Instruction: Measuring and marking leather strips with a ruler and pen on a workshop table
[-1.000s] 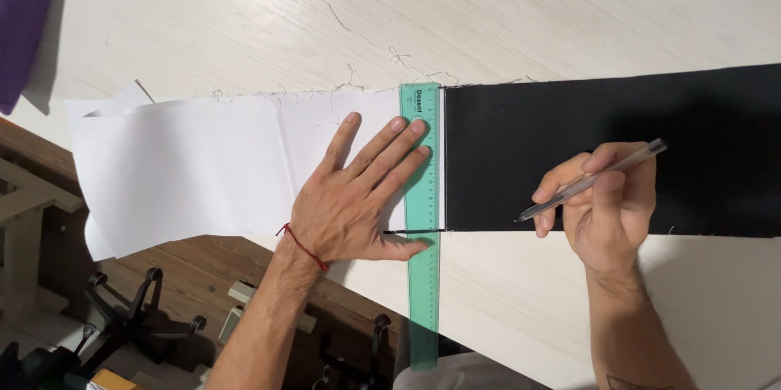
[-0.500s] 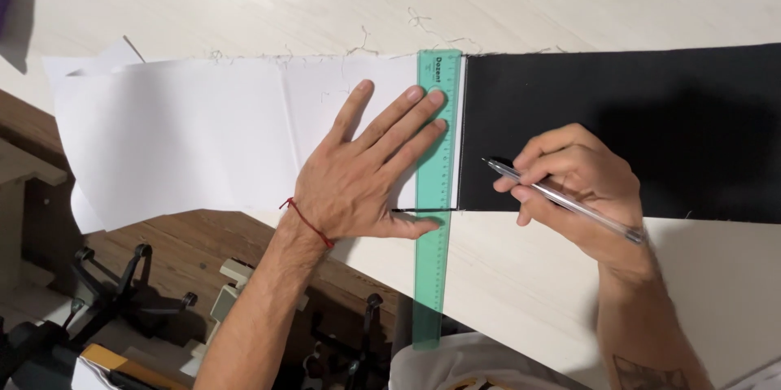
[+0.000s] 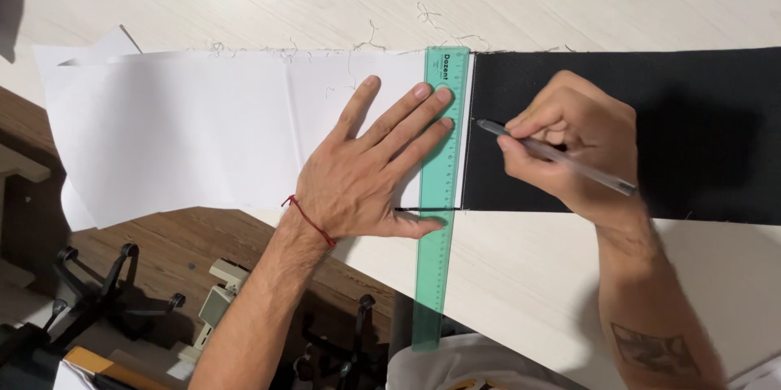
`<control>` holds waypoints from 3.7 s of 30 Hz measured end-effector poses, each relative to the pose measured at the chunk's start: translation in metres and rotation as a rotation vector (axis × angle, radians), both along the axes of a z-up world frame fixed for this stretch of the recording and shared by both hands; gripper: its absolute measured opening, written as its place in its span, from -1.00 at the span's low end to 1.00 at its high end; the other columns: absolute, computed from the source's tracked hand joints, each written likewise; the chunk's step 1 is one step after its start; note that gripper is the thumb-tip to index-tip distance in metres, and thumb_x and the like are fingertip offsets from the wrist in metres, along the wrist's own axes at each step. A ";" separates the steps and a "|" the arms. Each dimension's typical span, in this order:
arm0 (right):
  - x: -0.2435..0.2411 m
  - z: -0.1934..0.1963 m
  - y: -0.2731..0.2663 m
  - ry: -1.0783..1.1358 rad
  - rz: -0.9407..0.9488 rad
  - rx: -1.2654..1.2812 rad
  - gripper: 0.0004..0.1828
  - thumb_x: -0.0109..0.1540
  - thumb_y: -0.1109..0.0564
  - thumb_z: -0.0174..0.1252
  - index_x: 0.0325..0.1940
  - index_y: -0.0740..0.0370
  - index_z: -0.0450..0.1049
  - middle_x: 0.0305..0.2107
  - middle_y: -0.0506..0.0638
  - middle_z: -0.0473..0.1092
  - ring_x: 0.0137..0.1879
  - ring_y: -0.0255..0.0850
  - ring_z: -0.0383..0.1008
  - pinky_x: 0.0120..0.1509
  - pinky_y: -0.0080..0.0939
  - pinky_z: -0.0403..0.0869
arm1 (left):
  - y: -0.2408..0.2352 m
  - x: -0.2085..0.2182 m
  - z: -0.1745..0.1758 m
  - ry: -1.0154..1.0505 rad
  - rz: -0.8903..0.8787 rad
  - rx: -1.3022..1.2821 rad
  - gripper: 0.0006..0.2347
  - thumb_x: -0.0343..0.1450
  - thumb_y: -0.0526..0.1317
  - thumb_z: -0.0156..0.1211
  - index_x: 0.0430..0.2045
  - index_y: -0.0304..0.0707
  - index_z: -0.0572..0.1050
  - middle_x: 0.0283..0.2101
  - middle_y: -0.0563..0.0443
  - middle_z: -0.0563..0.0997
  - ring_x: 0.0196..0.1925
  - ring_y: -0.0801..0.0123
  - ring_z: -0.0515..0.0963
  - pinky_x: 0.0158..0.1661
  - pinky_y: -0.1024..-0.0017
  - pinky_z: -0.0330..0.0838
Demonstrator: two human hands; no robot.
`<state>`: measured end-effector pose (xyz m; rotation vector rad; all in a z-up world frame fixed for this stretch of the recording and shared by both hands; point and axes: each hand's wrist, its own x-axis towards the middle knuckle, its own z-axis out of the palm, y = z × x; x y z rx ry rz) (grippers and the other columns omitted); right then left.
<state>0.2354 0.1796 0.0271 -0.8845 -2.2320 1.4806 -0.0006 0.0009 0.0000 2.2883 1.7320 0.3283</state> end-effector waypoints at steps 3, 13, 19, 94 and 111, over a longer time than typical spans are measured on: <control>-0.007 -0.015 0.004 0.041 0.055 0.037 -0.67 0.24 0.50 0.54 -0.32 0.30 0.49 -0.36 0.15 0.48 -0.30 -0.24 0.54 -0.19 -0.35 0.37 | 0.000 0.000 0.001 0.019 -0.008 -0.004 0.00 0.63 0.63 -0.33 0.72 -0.31 0.32 0.77 -0.23 0.23 0.82 0.01 0.21 0.72 -0.29 -0.06; 0.003 -0.022 0.000 0.012 0.176 0.007 -0.52 0.19 0.45 0.54 -0.39 0.17 0.31 -0.46 -0.07 0.27 -0.25 -0.30 0.67 -0.21 -0.44 0.46 | 0.000 -0.002 -0.004 -0.027 -0.001 -0.020 0.01 0.63 0.59 -0.48 0.72 -0.34 0.33 0.77 -0.23 0.21 0.83 0.01 0.18 0.72 -0.29 -0.08; 0.002 -0.022 -0.001 0.029 0.156 -0.013 -0.58 0.21 0.47 0.48 -0.36 0.18 0.34 -0.48 -0.12 0.13 -0.29 -0.29 0.47 -0.04 -0.36 0.66 | 0.000 -0.002 -0.004 -0.001 0.002 -0.004 0.01 0.64 0.60 -0.47 0.71 -0.32 0.37 0.77 -0.19 0.25 0.82 0.04 0.19 0.71 -0.27 -0.03; 0.190 -0.049 0.046 -0.231 0.222 0.947 -0.49 0.55 -0.07 0.45 0.52 0.19 0.71 0.19 0.20 0.53 0.14 0.09 0.50 0.29 0.23 0.31 | -0.054 0.165 -0.013 0.095 0.767 0.097 -0.27 0.75 0.42 -0.02 0.62 -0.20 0.47 0.73 -0.07 0.35 0.75 -0.30 0.26 0.69 -0.18 0.16; 0.199 -0.065 0.053 -0.158 0.153 1.013 -0.51 0.58 -0.16 0.32 0.30 0.30 0.82 0.10 0.17 0.57 0.02 0.08 0.32 0.05 0.03 0.38 | -0.049 0.162 -0.017 0.176 0.697 0.132 -0.33 0.78 0.45 -0.08 0.65 0.01 0.38 0.66 -0.20 0.43 0.72 -0.18 0.34 0.62 -0.28 0.27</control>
